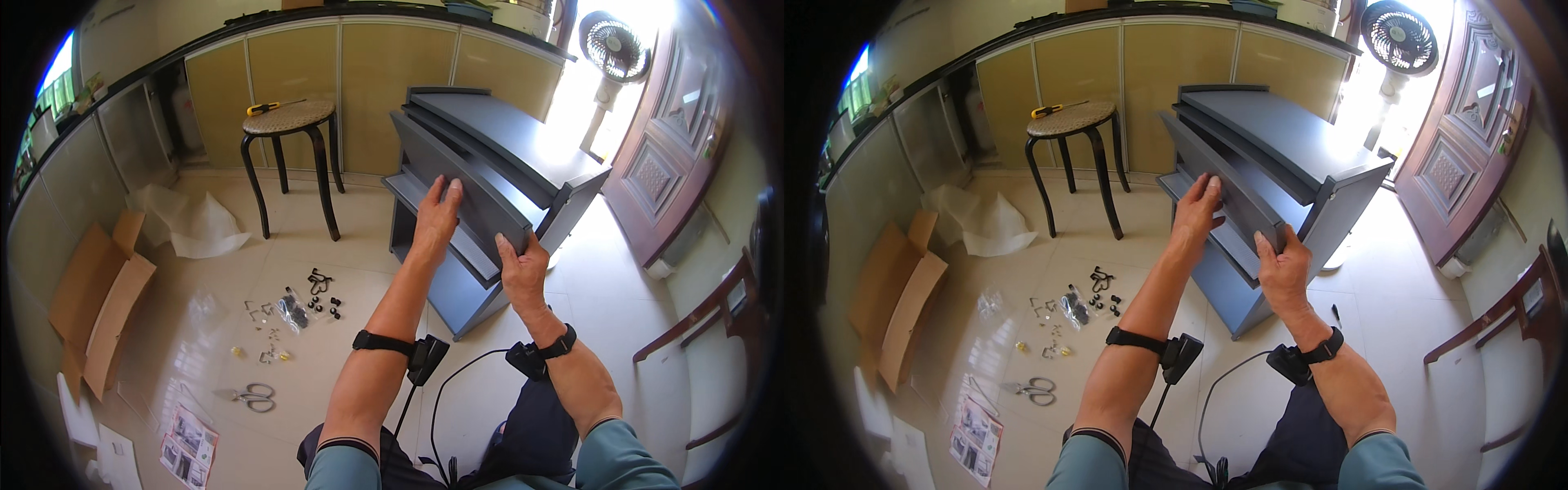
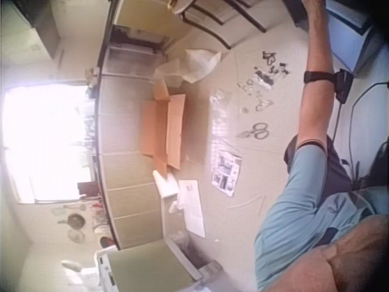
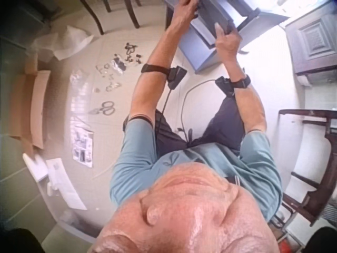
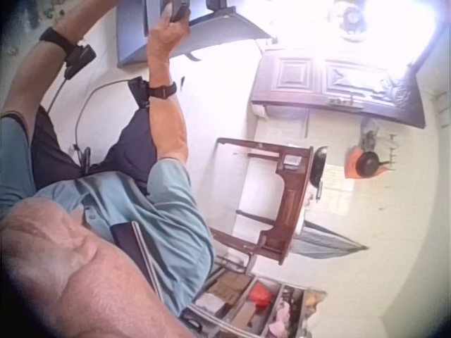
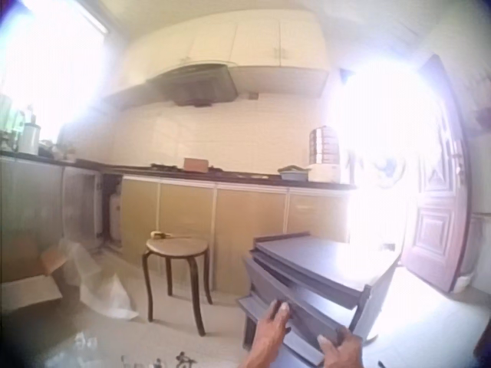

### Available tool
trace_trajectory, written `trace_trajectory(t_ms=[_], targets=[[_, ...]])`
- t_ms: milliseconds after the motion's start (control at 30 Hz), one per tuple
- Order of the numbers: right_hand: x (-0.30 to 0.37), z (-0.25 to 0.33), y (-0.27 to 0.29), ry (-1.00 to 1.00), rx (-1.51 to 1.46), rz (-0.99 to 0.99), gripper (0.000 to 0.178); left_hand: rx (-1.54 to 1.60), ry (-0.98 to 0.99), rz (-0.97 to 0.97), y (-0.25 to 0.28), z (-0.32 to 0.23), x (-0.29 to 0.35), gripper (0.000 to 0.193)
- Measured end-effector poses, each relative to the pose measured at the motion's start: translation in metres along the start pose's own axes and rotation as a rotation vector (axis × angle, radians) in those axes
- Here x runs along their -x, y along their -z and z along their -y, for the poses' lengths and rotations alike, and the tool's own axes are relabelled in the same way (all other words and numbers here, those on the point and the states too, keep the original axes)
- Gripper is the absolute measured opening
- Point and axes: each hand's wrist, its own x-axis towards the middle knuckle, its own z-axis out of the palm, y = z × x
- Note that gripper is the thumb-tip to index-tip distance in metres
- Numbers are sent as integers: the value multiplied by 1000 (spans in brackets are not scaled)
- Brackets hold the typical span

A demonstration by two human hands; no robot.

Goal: The person assembles a dark gray cabinet by hand, handling various panels and checking the fit of a glass-fronted door component.

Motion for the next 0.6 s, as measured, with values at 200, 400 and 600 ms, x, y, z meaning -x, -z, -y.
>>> trace_trajectory(t_ms=[200, 400, 600], targets=[[-2, -5, -2, -43, -43, -68, 24, -136, -98, 15, -4, 17, -8, 84], [-4, -8, -2, -75, -45, -56, 26, -148, -104, 32, -6, 19, -10, 86], [-5, -11, -4, -112, -71, -44, 28, -130, -111, 20, -6, 18, -8, 90]])
